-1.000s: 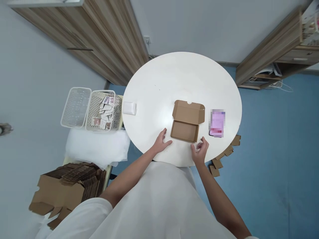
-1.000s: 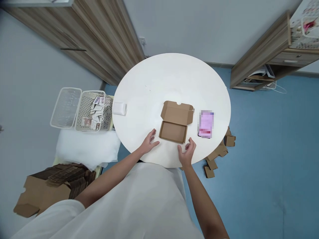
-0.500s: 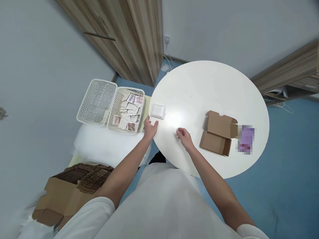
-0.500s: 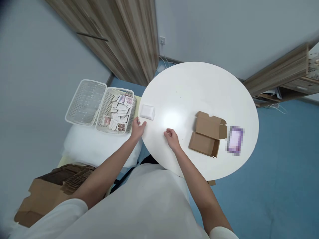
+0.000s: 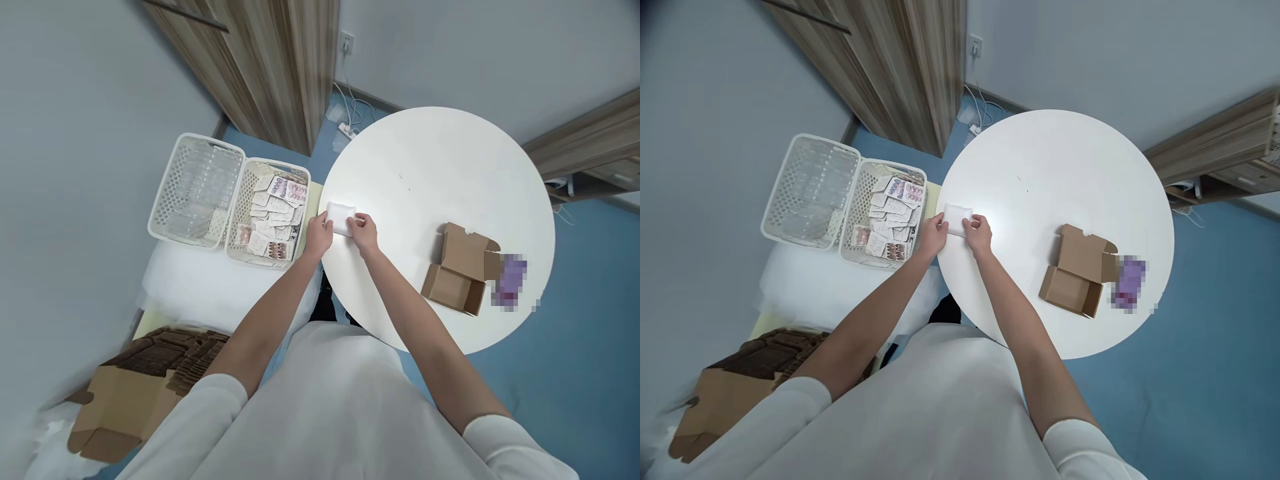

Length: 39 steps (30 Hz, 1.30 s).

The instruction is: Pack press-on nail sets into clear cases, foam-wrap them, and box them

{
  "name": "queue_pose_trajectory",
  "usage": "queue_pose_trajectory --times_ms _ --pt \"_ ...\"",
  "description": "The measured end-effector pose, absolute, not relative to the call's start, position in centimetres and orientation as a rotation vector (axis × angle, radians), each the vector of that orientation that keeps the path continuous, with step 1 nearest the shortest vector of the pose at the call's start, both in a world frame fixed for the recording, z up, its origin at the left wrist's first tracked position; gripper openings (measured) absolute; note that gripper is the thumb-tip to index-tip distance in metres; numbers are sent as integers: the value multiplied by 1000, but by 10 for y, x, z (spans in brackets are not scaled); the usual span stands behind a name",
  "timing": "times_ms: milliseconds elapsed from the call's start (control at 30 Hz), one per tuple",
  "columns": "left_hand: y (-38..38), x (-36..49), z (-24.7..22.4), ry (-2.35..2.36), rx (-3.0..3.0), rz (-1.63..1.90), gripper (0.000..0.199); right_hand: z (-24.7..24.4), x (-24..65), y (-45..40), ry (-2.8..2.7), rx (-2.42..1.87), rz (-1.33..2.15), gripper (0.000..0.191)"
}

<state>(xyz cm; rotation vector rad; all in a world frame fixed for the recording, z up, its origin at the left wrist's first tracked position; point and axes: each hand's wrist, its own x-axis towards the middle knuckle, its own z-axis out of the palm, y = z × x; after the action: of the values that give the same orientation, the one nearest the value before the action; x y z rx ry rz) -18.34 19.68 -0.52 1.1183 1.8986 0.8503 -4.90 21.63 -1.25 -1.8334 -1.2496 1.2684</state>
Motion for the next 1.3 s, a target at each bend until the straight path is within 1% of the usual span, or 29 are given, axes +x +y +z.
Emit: queue_pose_trajectory --times_ms 100,200,367,533,733,833,933,1033,1100,1200,1300 --pt "195 -182 -8 1876 1106 882 30 -12 -51 217 -1140 -1905 1297 33" --pt "190 -180 -12 1844 999 931 25 -10 -47 209 -1087 -1845 1329 30" --pt "169 -166 -13 1791 860 928 22 -7 -29 182 -1021 -1790 1331 29" --pt "129 -132 5 1747 887 957 23 12 11 140 -1087 -1742 1340 33" --pt "84 -50 39 1629 973 951 27 46 94 87 -1095 -1677 1221 34" --pt "74 -3 52 1549 1014 925 31 57 139 69 -1071 -1612 1177 33" --pt "71 38 59 1475 1078 872 33 63 181 58 -1056 -1648 1073 34" --pt "72 70 59 1441 1133 804 36 62 214 54 -1099 -1747 961 32" --pt "73 84 55 1417 1178 766 41 57 229 55 -1190 -1793 922 27" --pt "77 97 46 1409 1283 691 50 45 243 58 -1352 -1854 875 18" --pt "81 103 39 1464 1423 540 55 33 248 62 -1467 -1918 884 17"
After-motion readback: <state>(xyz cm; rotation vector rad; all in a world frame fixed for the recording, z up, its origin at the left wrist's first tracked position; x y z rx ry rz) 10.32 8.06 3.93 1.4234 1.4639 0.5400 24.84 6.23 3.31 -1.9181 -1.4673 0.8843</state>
